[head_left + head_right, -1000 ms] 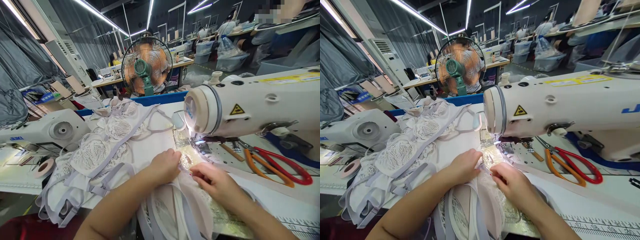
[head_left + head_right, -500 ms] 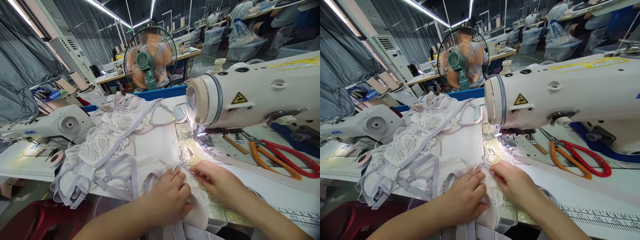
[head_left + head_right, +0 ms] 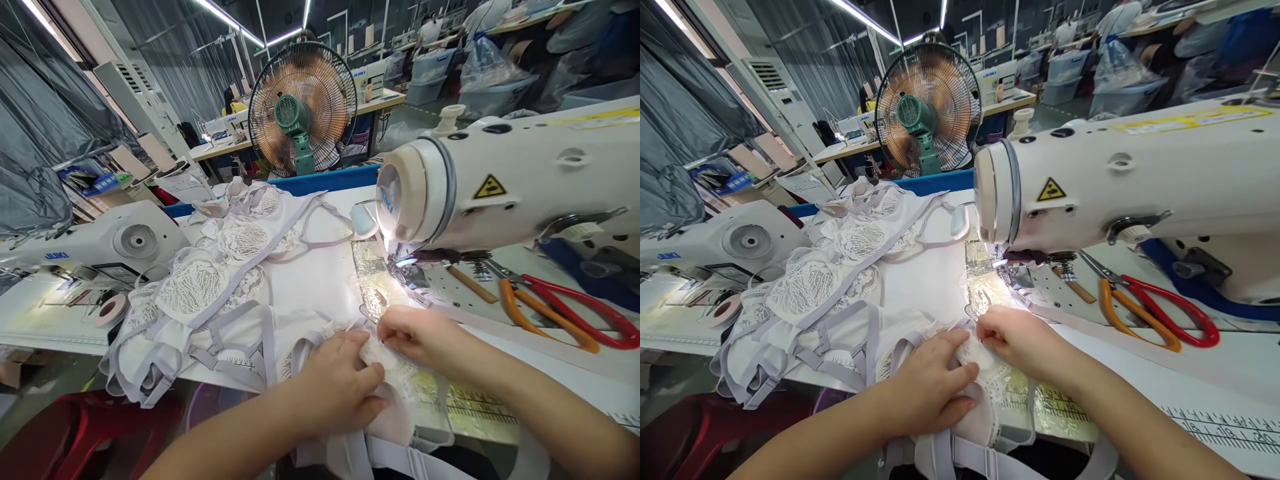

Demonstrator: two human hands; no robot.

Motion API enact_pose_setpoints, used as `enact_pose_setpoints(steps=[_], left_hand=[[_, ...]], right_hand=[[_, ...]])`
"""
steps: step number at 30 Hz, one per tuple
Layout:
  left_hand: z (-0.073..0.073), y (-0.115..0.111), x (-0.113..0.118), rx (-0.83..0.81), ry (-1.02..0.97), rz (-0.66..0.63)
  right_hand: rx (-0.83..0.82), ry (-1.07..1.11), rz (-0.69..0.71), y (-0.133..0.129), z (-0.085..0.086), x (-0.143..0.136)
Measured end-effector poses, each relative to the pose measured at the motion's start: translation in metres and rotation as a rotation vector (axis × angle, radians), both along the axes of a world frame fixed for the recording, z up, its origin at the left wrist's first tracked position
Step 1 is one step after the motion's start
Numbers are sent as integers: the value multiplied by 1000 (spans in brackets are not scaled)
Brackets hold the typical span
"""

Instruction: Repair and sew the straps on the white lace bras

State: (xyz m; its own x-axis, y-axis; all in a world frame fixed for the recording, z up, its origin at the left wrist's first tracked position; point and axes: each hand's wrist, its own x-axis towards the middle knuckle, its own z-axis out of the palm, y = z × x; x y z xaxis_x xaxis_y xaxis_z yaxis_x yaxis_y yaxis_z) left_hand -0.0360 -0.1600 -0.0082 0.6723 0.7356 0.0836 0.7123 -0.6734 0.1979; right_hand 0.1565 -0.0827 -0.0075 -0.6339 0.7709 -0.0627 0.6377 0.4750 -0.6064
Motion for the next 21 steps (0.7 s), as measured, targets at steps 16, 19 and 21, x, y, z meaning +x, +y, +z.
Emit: enact_pose_setpoints(steps=[16, 19, 21], left_hand=[[18, 18, 19, -223, -41, 319], [11, 21, 27, -136, 84, 378], [7, 21, 30, -100, 143, 371]], right_hand=[[117, -48, 18, -11, -12, 4], [186, -29, 25, -14, -17, 4], [230, -21, 22, -17, -20, 4]])
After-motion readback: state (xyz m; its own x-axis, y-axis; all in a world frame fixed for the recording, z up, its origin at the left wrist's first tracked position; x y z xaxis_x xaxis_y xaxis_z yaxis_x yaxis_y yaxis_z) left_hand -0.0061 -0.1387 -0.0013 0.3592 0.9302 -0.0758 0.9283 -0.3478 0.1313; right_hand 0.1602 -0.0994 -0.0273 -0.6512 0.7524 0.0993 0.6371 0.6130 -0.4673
